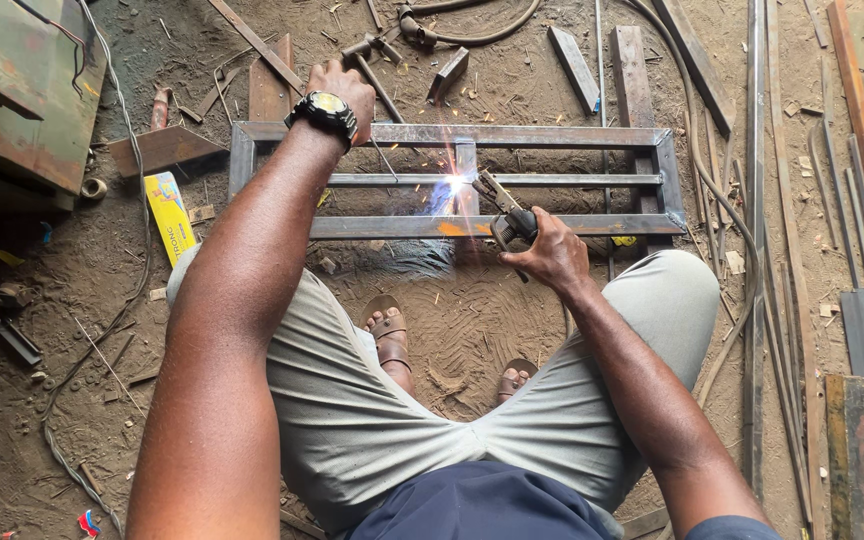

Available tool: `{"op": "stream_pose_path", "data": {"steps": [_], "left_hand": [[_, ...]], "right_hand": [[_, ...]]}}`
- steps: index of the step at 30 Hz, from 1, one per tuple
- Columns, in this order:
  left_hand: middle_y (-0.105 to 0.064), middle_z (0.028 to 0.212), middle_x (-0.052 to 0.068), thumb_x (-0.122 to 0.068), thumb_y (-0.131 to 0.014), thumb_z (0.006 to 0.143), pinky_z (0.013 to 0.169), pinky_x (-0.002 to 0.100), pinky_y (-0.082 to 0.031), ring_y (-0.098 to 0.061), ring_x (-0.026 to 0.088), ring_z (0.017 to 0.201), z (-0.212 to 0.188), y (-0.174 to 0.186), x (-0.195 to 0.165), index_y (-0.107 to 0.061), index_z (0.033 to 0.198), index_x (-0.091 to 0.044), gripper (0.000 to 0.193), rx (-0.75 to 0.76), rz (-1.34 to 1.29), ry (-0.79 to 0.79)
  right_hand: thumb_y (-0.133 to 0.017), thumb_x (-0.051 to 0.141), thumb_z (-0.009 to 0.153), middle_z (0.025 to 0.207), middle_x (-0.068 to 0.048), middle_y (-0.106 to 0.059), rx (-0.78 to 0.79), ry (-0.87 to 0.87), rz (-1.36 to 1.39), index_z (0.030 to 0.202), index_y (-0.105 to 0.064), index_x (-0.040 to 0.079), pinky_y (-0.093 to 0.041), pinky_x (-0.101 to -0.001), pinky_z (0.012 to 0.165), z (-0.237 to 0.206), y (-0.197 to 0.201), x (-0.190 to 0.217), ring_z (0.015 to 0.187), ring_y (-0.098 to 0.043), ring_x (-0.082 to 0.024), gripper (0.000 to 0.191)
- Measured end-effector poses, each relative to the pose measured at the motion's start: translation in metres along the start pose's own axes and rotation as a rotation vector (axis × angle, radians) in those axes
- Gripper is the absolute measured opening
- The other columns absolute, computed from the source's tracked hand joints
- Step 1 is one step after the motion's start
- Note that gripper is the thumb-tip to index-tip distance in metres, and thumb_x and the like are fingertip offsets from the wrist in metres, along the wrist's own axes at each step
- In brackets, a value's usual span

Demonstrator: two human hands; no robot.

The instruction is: The person welds a rectangular metal frame using a handheld welding torch. They hold the frame with one hand and apply the torch to the joints, producing bright sparks. The person repositions the frame and continues welding different sections.

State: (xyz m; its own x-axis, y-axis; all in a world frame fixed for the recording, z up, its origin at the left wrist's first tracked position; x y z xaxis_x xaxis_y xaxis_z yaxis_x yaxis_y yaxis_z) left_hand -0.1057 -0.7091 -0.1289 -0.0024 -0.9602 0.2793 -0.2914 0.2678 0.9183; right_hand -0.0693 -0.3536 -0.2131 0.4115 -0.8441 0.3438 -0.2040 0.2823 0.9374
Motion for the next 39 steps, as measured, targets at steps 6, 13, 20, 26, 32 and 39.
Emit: {"op": "stream_pose_path", "data": {"steps": [6, 13, 20, 26, 32, 39], "left_hand": [[-0.066, 0.121, 0.018, -0.021, -0.070, 0.092, 0.104, 0.054, -0.043, -0.054, 0.035, 0.120, 0.002, 0.004, 0.002, -0.074, 0.121, -0.004, 0.033, -0.033, -0.013, 0.007], [-0.065, 0.124, 0.018, -0.019, -0.071, 0.090, 0.105, 0.053, -0.043, -0.053, 0.034, 0.122, 0.005, 0.008, 0.003, -0.074, 0.120, -0.004, 0.034, -0.024, 0.015, 0.008], [-0.065, 0.124, 0.018, -0.026, -0.071, 0.092, 0.103, 0.053, -0.044, -0.053, 0.034, 0.122, -0.002, 0.011, -0.002, -0.072, 0.121, -0.003, 0.038, -0.060, -0.001, -0.018], [-0.064, 0.121, 0.018, -0.022, -0.067, 0.095, 0.102, 0.053, -0.045, -0.054, 0.031, 0.114, 0.005, 0.012, -0.010, -0.073, 0.120, -0.002, 0.032, -0.038, 0.029, -0.018], [-0.063, 0.119, 0.020, -0.021, -0.069, 0.092, 0.104, 0.054, -0.044, -0.053, 0.034, 0.115, 0.016, 0.021, -0.024, -0.070, 0.123, -0.004, 0.035, -0.021, -0.006, -0.025], [-0.062, 0.121, 0.020, -0.017, -0.064, 0.094, 0.101, 0.054, -0.045, -0.054, 0.033, 0.114, 0.025, 0.031, -0.035, -0.070, 0.124, -0.003, 0.033, -0.016, -0.017, -0.043]], "right_hand": [[-0.093, 0.051, 0.062, 0.120, -0.020, -0.068, -0.001, 0.003, -0.001, 0.143, -0.052, 0.001, -0.059, -0.0471, 0.091, 0.002, 0.004, 0.002, 0.108, -0.069, -0.034, 0.104], [-0.093, 0.051, 0.063, 0.119, -0.020, -0.068, 0.020, -0.024, -0.005, 0.144, -0.051, 0.002, -0.059, -0.0482, 0.090, 0.007, 0.006, 0.000, 0.108, -0.070, -0.034, 0.103], [-0.093, 0.051, 0.064, 0.121, -0.024, -0.068, -0.075, 0.050, 0.054, 0.145, -0.049, -0.003, -0.060, -0.0501, 0.089, 0.003, 0.004, -0.005, 0.109, -0.070, -0.037, 0.107], [-0.091, 0.050, 0.066, 0.124, -0.030, -0.065, -0.113, 0.067, 0.109, 0.146, -0.046, -0.007, -0.062, -0.0507, 0.085, -0.005, 0.015, -0.012, 0.109, -0.069, -0.040, 0.108], [-0.091, 0.048, 0.063, 0.122, -0.021, -0.069, 0.017, -0.116, 0.071, 0.145, -0.051, 0.002, -0.062, -0.0486, 0.085, -0.037, 0.023, -0.026, 0.104, -0.070, -0.034, 0.102], [-0.090, 0.047, 0.067, 0.114, -0.021, -0.071, 0.003, -0.041, 0.081, 0.142, -0.051, -0.005, -0.063, -0.0459, 0.082, -0.065, 0.014, -0.021, 0.101, -0.072, -0.032, 0.099]]}}
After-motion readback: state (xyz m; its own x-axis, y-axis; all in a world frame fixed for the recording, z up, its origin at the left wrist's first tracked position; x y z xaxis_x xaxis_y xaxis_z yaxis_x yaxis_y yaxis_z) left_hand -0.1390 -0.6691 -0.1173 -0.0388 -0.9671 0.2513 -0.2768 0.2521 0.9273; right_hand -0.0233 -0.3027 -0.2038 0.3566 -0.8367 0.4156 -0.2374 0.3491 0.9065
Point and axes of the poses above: each hand's wrist, its own z-axis towards the middle knuckle, its own y-axis out of the back of the hand, x = y × z, the point moved 9 cm from there along z, towards the middle knuckle
